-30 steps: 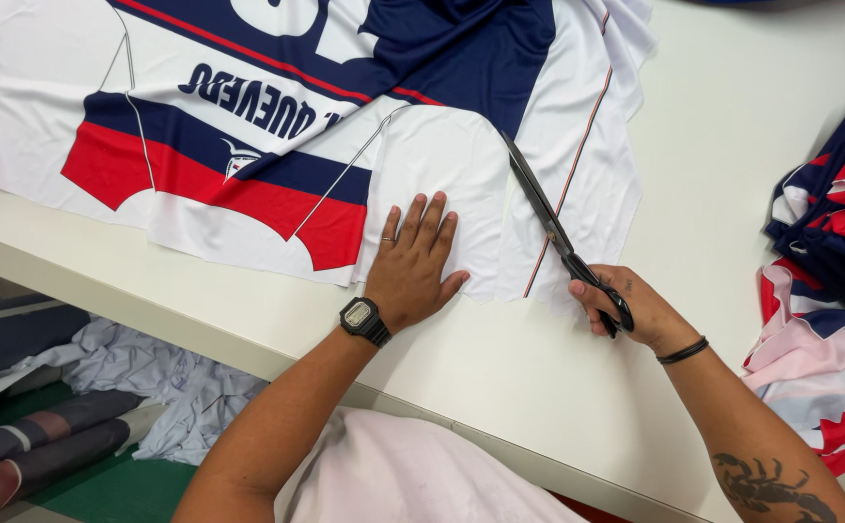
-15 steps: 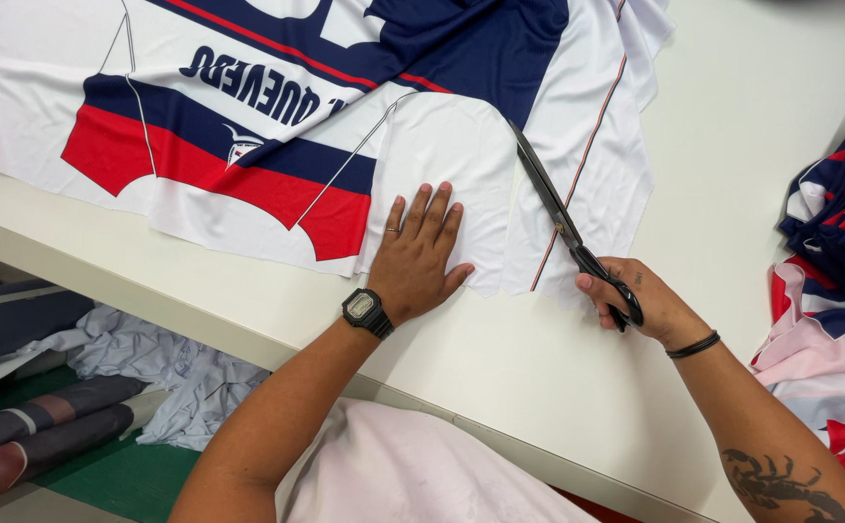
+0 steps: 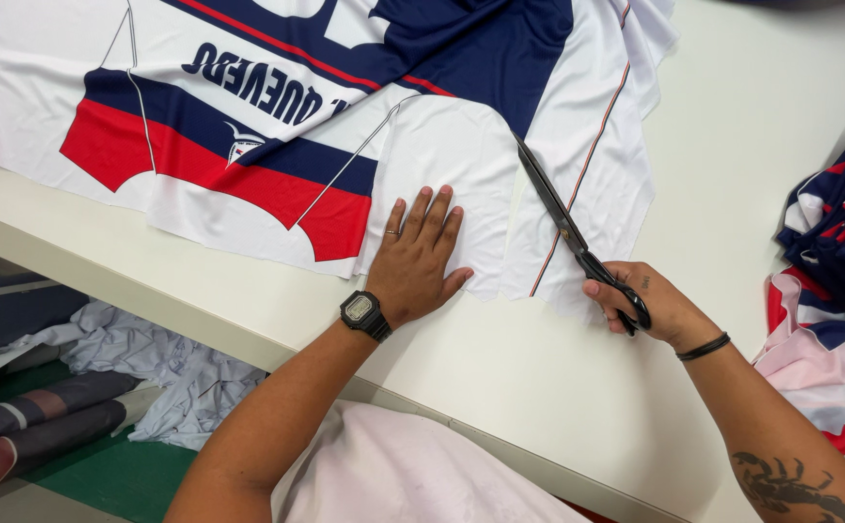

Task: The person uses shears to cut a white paper pattern from a sports jersey laid on a white table. They follow the pattern outline, repositioning the jersey as needed, and remove the cut pattern piece.

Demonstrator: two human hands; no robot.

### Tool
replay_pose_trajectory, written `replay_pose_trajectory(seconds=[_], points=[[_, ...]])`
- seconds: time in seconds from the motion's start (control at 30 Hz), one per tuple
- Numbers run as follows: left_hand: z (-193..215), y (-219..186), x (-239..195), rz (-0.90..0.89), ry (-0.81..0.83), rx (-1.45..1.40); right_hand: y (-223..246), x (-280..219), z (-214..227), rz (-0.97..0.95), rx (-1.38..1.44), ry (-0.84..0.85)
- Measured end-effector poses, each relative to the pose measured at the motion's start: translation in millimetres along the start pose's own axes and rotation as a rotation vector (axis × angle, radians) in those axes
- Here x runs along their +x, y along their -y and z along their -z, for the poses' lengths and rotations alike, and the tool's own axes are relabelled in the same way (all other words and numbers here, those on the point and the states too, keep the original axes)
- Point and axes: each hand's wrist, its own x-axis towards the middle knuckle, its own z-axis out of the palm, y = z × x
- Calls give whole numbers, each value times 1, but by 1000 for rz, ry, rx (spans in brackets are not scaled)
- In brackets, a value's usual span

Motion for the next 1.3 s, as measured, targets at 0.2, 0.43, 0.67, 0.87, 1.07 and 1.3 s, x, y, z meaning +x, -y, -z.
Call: replay_pose_trajectory(seconds=[0.2, 0.43, 0.67, 0.87, 1.07, 1.3], points=[[2, 0, -1, -3, -11, 9, 4, 7, 14, 97, 50, 69], [3, 0, 0, 3, -13, -8, 10, 20, 22, 83, -6, 67], [2, 1, 0, 4, -30, -18, 9, 26, 32, 56, -8, 82], [3, 0, 0, -2, -36, -20, 6, 31, 40, 20, -50, 66], [4, -1, 1, 0, -27, -33, -11, 45, 60, 50, -110, 116], [24, -4, 3, 32, 4, -104, -11, -13, 135, 158, -15, 208]])
